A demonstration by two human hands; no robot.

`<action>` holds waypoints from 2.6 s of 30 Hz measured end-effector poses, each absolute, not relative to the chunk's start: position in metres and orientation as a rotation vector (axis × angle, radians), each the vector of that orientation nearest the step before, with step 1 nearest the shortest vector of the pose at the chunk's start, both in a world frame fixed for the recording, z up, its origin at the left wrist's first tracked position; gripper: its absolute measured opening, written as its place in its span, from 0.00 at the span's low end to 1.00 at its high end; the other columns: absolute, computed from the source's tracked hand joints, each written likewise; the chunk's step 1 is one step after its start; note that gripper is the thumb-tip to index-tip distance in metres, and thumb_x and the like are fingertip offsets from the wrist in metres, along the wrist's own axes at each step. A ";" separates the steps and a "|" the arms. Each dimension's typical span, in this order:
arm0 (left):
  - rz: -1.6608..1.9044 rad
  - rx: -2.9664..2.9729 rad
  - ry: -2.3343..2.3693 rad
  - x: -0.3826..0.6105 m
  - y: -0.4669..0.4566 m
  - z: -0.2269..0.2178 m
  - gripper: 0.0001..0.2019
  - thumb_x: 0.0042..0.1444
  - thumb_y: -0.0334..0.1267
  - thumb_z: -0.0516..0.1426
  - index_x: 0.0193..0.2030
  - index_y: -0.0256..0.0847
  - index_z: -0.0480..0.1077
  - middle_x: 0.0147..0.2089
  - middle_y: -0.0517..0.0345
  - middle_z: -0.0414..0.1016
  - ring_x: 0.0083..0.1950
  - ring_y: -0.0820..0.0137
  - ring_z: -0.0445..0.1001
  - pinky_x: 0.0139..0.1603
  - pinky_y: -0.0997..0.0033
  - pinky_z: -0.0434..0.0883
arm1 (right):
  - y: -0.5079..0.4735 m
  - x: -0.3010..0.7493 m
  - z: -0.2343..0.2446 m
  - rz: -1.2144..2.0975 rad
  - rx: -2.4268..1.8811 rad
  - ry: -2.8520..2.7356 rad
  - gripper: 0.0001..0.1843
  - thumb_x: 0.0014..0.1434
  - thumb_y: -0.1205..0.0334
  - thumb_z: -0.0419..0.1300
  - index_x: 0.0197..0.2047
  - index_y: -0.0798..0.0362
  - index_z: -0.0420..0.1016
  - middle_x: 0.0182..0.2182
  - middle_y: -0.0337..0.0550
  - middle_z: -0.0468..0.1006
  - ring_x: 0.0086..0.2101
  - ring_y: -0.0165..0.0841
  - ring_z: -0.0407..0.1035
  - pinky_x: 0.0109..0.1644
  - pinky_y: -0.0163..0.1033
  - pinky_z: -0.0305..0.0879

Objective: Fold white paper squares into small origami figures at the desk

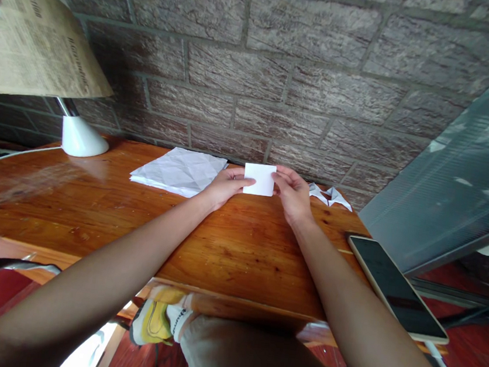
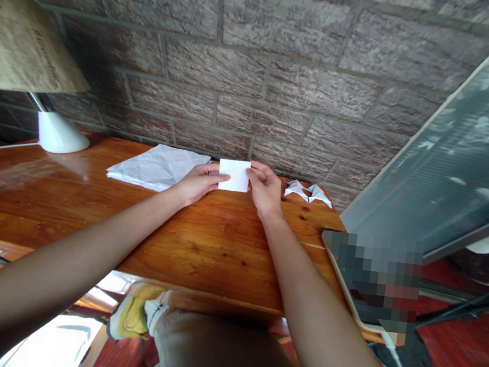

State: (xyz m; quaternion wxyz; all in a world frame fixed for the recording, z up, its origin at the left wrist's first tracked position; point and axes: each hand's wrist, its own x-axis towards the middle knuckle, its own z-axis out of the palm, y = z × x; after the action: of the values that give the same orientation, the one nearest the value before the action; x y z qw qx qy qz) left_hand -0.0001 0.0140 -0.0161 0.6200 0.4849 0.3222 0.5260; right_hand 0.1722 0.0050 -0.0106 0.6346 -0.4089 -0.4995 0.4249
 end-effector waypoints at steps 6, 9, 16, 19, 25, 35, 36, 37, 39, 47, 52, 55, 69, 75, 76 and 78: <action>1.211 1.121 0.766 -0.003 0.014 -0.017 0.20 0.35 0.39 0.75 0.37 0.37 0.80 0.38 0.53 0.83 0.42 0.65 0.80 0.53 0.61 0.74 | 0.006 0.174 -0.011 0.901 -0.961 -1.162 0.21 0.46 0.52 0.69 0.43 0.51 0.78 0.38 0.42 0.84 0.35 0.33 0.74 0.36 0.37 0.68; 1.133 1.135 0.730 -0.002 0.013 -0.019 0.21 0.36 0.37 0.75 0.40 0.37 0.80 0.40 0.50 0.83 0.44 0.63 0.80 0.57 0.56 0.73 | 0.005 0.174 -0.011 0.886 -0.968 -1.172 0.22 0.46 0.50 0.69 0.43 0.51 0.79 0.38 0.42 0.84 0.37 0.35 0.75 0.41 0.39 0.70; 1.080 1.136 0.704 -0.001 0.013 -0.023 0.21 0.39 0.36 0.74 0.43 0.37 0.80 0.39 0.51 0.83 0.43 0.63 0.81 0.58 0.51 0.74 | 0.005 0.172 -0.010 0.884 -0.946 -1.199 0.23 0.47 0.52 0.70 0.46 0.51 0.78 0.42 0.45 0.84 0.41 0.38 0.76 0.49 0.44 0.71; 1.143 1.081 0.709 -0.001 0.014 -0.021 0.20 0.40 0.34 0.73 0.42 0.36 0.79 0.39 0.51 0.83 0.42 0.63 0.81 0.57 0.52 0.74 | 0.006 0.174 -0.011 0.742 -0.956 -1.240 0.23 0.47 0.57 0.69 0.48 0.50 0.76 0.48 0.47 0.81 0.46 0.38 0.75 0.55 0.46 0.70; 1.271 0.978 0.756 -0.003 0.015 -0.017 0.16 0.42 0.30 0.71 0.40 0.36 0.78 0.39 0.53 0.82 0.41 0.66 0.81 0.57 0.56 0.75 | 0.002 0.174 -0.012 0.782 -0.944 -1.407 0.23 0.46 0.60 0.69 0.47 0.46 0.73 0.50 0.43 0.77 0.42 0.36 0.74 0.42 0.40 0.75; 1.260 0.937 0.712 -0.001 0.015 -0.014 0.14 0.47 0.29 0.69 0.42 0.37 0.77 0.42 0.52 0.83 0.43 0.66 0.82 0.60 0.56 0.73 | 0.004 0.169 -0.017 1.009 -0.887 -1.394 0.18 0.44 0.53 0.73 0.36 0.49 0.74 0.29 0.36 0.79 0.32 0.31 0.74 0.38 0.38 0.74; 1.260 0.941 0.702 -0.001 0.014 -0.014 0.14 0.46 0.29 0.69 0.42 0.37 0.77 0.42 0.52 0.83 0.43 0.66 0.81 0.60 0.56 0.73 | 0.004 0.170 -0.017 0.998 -0.888 -1.380 0.20 0.43 0.53 0.74 0.37 0.49 0.74 0.28 0.36 0.79 0.31 0.31 0.74 0.38 0.38 0.75; 1.260 0.947 0.695 -0.001 0.014 -0.014 0.15 0.46 0.28 0.69 0.42 0.37 0.77 0.42 0.52 0.83 0.43 0.66 0.81 0.60 0.56 0.73 | 0.005 0.170 -0.017 0.987 -0.889 -1.371 0.21 0.43 0.53 0.74 0.38 0.49 0.74 0.28 0.35 0.79 0.31 0.31 0.74 0.38 0.38 0.75; 1.257 0.956 0.690 -0.002 0.013 -0.013 0.15 0.45 0.28 0.69 0.42 0.36 0.78 0.42 0.52 0.83 0.43 0.67 0.81 0.60 0.56 0.73 | 0.005 0.170 -0.018 0.972 -0.890 -1.364 0.25 0.41 0.52 0.75 0.41 0.49 0.73 0.27 0.34 0.79 0.30 0.31 0.74 0.38 0.39 0.75; 1.254 0.991 0.693 -0.002 0.014 -0.015 0.19 0.42 0.33 0.72 0.42 0.37 0.78 0.42 0.51 0.83 0.44 0.65 0.81 0.59 0.57 0.74 | 0.001 0.169 -0.014 0.973 -0.957 -1.331 0.28 0.42 0.50 0.75 0.45 0.51 0.74 0.26 0.35 0.79 0.31 0.32 0.75 0.35 0.37 0.74; 1.299 1.022 0.747 -0.002 0.014 -0.014 0.20 0.42 0.41 0.73 0.42 0.40 0.77 0.40 0.55 0.82 0.42 0.67 0.80 0.54 0.60 0.75 | 0.001 0.169 -0.014 0.926 -0.981 -1.379 0.18 0.46 0.51 0.72 0.37 0.51 0.79 0.28 0.37 0.81 0.30 0.31 0.73 0.33 0.35 0.70; 1.302 1.092 0.757 -0.002 0.012 -0.014 0.19 0.40 0.42 0.73 0.38 0.38 0.77 0.39 0.56 0.81 0.42 0.67 0.79 0.51 0.63 0.76 | 0.002 0.170 -0.015 0.894 -0.983 -1.381 0.15 0.47 0.52 0.72 0.35 0.52 0.80 0.27 0.37 0.80 0.28 0.30 0.70 0.32 0.35 0.66; 1.358 1.203 0.772 -0.001 0.013 -0.014 0.20 0.38 0.46 0.72 0.37 0.38 0.79 0.34 0.58 0.80 0.34 0.70 0.74 0.39 0.70 0.69 | -0.004 0.164 -0.013 1.000 -0.972 -1.459 0.20 0.45 0.48 0.73 0.37 0.52 0.80 0.31 0.40 0.82 0.29 0.30 0.69 0.30 0.35 0.64; 1.303 1.187 0.766 0.000 0.009 -0.011 0.19 0.35 0.45 0.73 0.32 0.37 0.78 0.29 0.60 0.78 0.31 0.72 0.72 0.35 0.72 0.67 | -0.001 0.165 -0.014 0.927 -0.949 -1.393 0.24 0.48 0.44 0.71 0.44 0.51 0.80 0.30 0.38 0.80 0.28 0.30 0.69 0.30 0.35 0.66; 1.298 1.185 0.767 0.000 0.009 -0.011 0.19 0.35 0.45 0.73 0.31 0.36 0.78 0.29 0.60 0.78 0.31 0.72 0.72 0.35 0.72 0.67 | -0.001 0.165 -0.015 0.917 -0.948 -1.391 0.24 0.48 0.43 0.71 0.42 0.51 0.81 0.32 0.39 0.81 0.29 0.31 0.70 0.30 0.35 0.66; 1.305 1.181 0.764 0.000 0.009 -0.011 0.20 0.33 0.44 0.74 0.32 0.36 0.78 0.30 0.59 0.79 0.32 0.72 0.73 0.37 0.71 0.68 | 0.000 0.165 -0.015 0.908 -0.956 -1.399 0.23 0.48 0.42 0.70 0.40 0.51 0.82 0.33 0.40 0.82 0.30 0.31 0.70 0.30 0.35 0.66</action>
State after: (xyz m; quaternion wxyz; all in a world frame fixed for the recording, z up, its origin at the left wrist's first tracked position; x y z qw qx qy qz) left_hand 0.0004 0.0089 -0.0106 0.5740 0.5038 0.3261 0.5570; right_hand 0.1653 -0.0003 -0.0149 0.5726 -0.4075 -0.5967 0.3872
